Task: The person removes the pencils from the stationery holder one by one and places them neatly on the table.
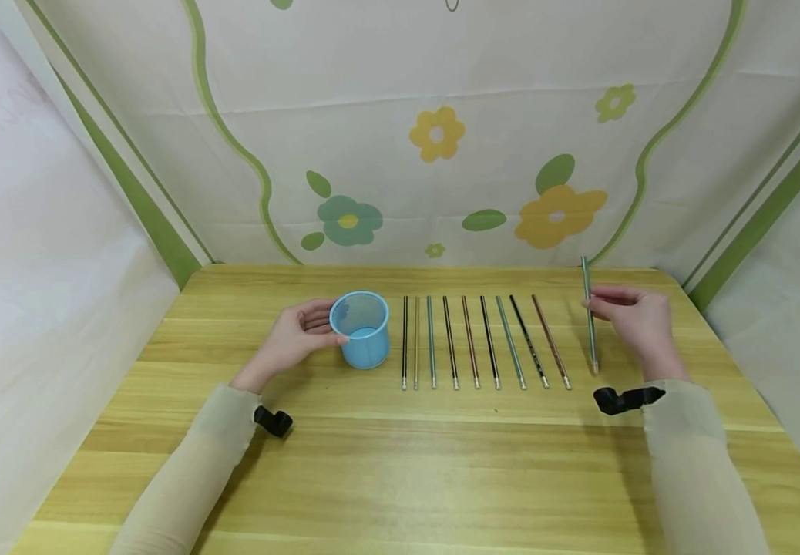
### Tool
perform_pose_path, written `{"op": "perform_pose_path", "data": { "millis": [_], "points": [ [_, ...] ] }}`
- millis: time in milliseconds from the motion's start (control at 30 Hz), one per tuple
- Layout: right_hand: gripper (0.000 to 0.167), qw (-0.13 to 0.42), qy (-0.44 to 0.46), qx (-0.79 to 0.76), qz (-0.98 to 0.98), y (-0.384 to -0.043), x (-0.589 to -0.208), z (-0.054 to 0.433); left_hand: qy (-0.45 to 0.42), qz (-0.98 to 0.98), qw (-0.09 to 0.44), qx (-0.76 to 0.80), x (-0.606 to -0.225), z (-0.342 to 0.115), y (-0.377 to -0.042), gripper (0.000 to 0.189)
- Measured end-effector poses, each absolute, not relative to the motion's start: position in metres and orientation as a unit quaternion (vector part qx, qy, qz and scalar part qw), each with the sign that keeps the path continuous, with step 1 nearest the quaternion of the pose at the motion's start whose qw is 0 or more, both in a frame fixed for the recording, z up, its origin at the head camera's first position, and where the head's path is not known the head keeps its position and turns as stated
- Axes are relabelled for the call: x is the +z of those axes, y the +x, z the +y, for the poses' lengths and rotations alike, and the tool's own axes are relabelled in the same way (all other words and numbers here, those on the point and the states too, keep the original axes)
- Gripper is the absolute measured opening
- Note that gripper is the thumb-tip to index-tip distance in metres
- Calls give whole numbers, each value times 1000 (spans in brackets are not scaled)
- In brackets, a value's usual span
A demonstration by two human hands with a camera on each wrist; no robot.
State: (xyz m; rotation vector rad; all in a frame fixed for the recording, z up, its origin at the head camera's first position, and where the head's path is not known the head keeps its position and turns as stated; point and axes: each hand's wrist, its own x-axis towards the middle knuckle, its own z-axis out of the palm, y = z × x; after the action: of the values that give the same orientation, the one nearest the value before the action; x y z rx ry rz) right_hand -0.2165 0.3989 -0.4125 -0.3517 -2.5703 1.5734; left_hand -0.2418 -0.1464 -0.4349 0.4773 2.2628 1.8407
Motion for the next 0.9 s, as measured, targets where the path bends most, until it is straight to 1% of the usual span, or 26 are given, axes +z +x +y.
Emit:
{"op": "perform_pose_path", "data": {
  "millis": [167, 333, 433, 633, 900],
  "points": [
    [61, 5, -136, 512, -848, -219, -418, 400, 163, 761, 88, 622, -435, -147, -241, 66],
    [62, -16, -124, 487, -864, -222, -435, 402, 169, 759, 80, 624, -436, -147, -240, 66],
    [62, -16, -116, 464, -878, -222, -444, 400, 169, 759, 79, 624, -436, -147, -240, 66],
    [59, 5, -115, 439, -891, -221, -455, 391, 171, 760, 79, 621, -435, -147, -239, 66],
    [54, 11, -115, 402, -908, -222, -462, 381, 172, 759, 83, 622, -435, -147, -240, 67]
  ]
}}
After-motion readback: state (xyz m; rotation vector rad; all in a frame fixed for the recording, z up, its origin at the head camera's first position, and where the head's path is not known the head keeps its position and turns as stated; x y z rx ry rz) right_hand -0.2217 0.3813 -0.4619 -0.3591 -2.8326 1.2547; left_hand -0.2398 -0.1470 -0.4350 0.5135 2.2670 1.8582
